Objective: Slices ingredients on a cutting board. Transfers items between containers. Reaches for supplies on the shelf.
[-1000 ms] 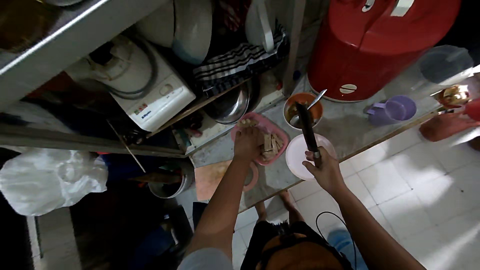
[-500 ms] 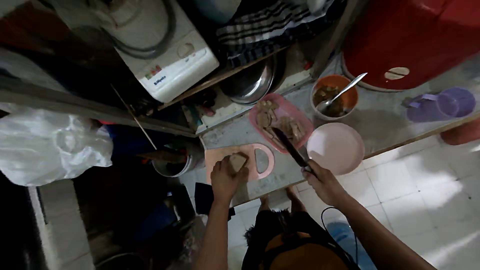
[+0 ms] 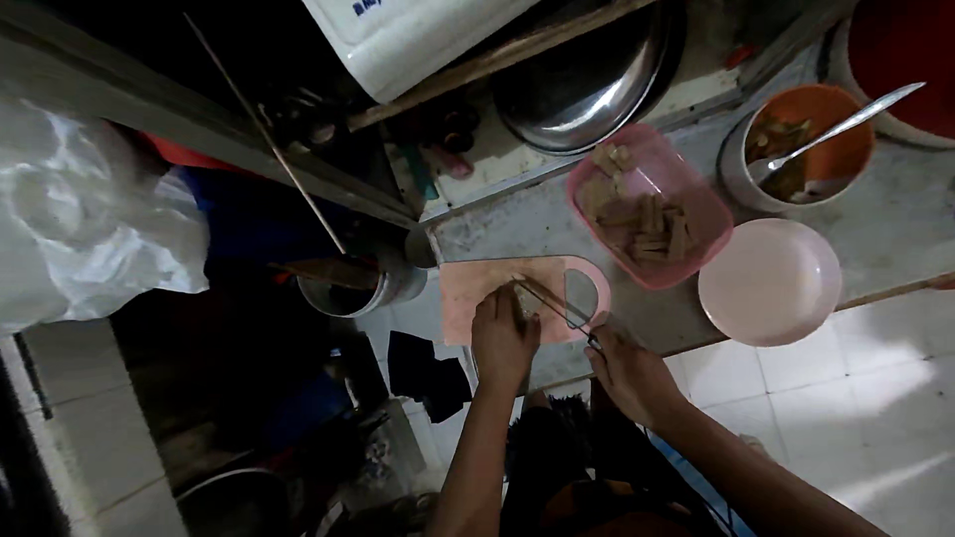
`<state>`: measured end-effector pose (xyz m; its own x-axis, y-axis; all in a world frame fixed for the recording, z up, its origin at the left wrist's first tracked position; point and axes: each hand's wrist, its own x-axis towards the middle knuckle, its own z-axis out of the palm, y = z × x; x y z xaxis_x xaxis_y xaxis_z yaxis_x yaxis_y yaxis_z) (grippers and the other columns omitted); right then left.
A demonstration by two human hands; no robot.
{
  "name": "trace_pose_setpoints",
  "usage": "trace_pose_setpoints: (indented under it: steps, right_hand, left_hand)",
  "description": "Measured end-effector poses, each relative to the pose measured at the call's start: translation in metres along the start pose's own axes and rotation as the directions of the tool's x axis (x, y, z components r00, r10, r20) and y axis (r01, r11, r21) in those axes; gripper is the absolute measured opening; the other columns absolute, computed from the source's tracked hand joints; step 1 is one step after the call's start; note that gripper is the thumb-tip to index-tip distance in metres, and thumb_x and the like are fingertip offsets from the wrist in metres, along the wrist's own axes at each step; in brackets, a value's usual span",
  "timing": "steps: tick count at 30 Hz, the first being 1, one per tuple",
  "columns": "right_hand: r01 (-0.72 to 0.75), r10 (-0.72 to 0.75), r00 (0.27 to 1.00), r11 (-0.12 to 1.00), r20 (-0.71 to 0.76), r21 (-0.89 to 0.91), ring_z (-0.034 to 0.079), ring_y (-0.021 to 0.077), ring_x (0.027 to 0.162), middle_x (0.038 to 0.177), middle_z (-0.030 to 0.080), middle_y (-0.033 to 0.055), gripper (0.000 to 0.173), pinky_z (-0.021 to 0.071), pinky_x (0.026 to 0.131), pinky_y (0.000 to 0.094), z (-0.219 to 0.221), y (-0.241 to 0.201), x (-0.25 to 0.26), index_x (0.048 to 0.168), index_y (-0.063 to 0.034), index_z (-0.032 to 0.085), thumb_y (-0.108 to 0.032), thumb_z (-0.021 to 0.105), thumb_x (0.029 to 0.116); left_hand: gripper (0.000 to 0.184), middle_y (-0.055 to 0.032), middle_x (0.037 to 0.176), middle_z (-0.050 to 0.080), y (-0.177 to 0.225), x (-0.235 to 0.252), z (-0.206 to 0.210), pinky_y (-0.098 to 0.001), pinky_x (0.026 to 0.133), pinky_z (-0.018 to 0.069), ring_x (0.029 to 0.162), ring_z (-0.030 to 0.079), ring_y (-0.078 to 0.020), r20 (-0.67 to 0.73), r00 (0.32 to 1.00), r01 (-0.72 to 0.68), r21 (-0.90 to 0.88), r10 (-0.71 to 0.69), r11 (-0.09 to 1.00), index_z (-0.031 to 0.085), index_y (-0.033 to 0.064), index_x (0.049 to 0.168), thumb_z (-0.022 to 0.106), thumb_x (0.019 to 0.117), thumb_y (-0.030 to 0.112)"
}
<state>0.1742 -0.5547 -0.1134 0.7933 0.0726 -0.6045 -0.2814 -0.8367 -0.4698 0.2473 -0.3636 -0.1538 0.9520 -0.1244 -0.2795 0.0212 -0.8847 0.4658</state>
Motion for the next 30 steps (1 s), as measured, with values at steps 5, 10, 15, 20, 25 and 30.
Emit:
trace_pose_setpoints:
  steps: [5, 10, 15, 20, 25, 30]
  right_hand:
    - [-0.018, 0.017, 1.0, 0.998, -0.009, -0.057, 0.072, 0.0394, 0.088, 0.109, 0.068, 0.0221, 0.044, 0.0584, 0.073, 0.0525, 0.006, -0.005, -0.001, 0.134, -0.001, 0.056, -0.035, 0.04, 0.1106]
    - [-0.038, 0.04, 0.999, 0.995, 0.021, -0.092, 0.072, 0.0397, 0.088, 0.109, 0.069, 0.0219, 0.045, 0.0583, 0.073, 0.0528, 0.004, -0.007, 0.002, 0.136, -0.0017, 0.054, -0.036, 0.038, 0.1108]
    - [-0.014, 0.01, 1.0, 0.986, -0.024, -0.164, 0.072, 0.0406, 0.08, 0.096, 0.069, 0.0224, 0.042, 0.0586, 0.067, 0.0516, 0.008, -0.004, 0.004, 0.131, 0.0007, 0.057, -0.032, 0.041, 0.1097]
    - [-0.093, 0.108, 0.988, 0.986, 0.109, -0.136, 0.071, 0.0413, 0.098, 0.113, 0.068, 0.023, 0.047, 0.0581, 0.08, 0.0541, 0.005, -0.022, 0.033, 0.144, -0.0044, 0.049, -0.035, 0.037, 0.1113]
    - [-0.08, 0.084, 0.996, 0.983, 0.022, -0.167, 0.073, 0.0399, 0.091, 0.104, 0.07, 0.022, 0.045, 0.0589, 0.074, 0.0515, 0.013, -0.029, 0.039, 0.143, -0.0036, 0.049, -0.033, 0.039, 0.1106]
    - [-0.147, 0.169, 0.976, 0.977, 0.141, -0.152, 0.071, 0.0429, 0.1, 0.118, 0.067, 0.0265, 0.053, 0.0577, 0.083, 0.0536, 0.011, -0.005, 0.01, 0.151, -0.0001, 0.04, -0.035, 0.036, 0.1117]
  left_hand:
    - [0.063, -0.0187, 0.141, 0.059, 0.002, 0.0, -0.004, -0.054, 0.105, 0.0482, 0.129, 0.057, -0.036, 0.018, 1.0, -0.005, 0.029, 0.004, 1.0, 0.055, 0.0038, 0.144, 0.075, 0.0914, 0.032]
    - [0.059, -0.0169, 0.136, 0.063, 0.003, 0.001, -0.003, -0.0535, 0.1, 0.0509, 0.123, 0.061, -0.0353, -0.002, 1.0, -0.008, 0.057, 0.008, 0.998, 0.059, 0.0033, 0.14, 0.074, 0.0914, 0.033]
    - [0.053, -0.0165, 0.13, 0.066, 0.007, 0.001, -0.002, -0.054, 0.091, 0.0549, 0.114, 0.065, -0.0359, -0.019, 1.0, 0.019, 0.07, -0.018, 0.997, 0.063, 0.0043, 0.137, 0.074, 0.0902, 0.028]
    - [0.054, -0.0146, 0.135, 0.064, 0.01, 0.002, -0.005, -0.0545, 0.089, 0.056, 0.117, 0.064, -0.0364, 0.04, 0.997, 0.058, 0.094, -0.062, 0.994, 0.061, 0.0086, 0.141, 0.072, 0.0926, 0.031]
    - [0.049, -0.0136, 0.132, 0.066, 0.014, 0.001, -0.002, -0.0551, 0.085, 0.0564, 0.113, 0.066, -0.0365, -0.006, 0.997, 0.082, 0.087, -0.082, 0.993, 0.063, 0.009, 0.138, 0.071, 0.0935, 0.028]
    - [0.05, -0.0157, 0.131, 0.066, 0.015, 0.001, 0.0, -0.0559, 0.084, 0.056, 0.112, 0.066, -0.0381, -0.027, 0.996, 0.082, 0.095, -0.08, 0.992, 0.062, 0.0081, 0.139, 0.069, 0.0921, 0.025]
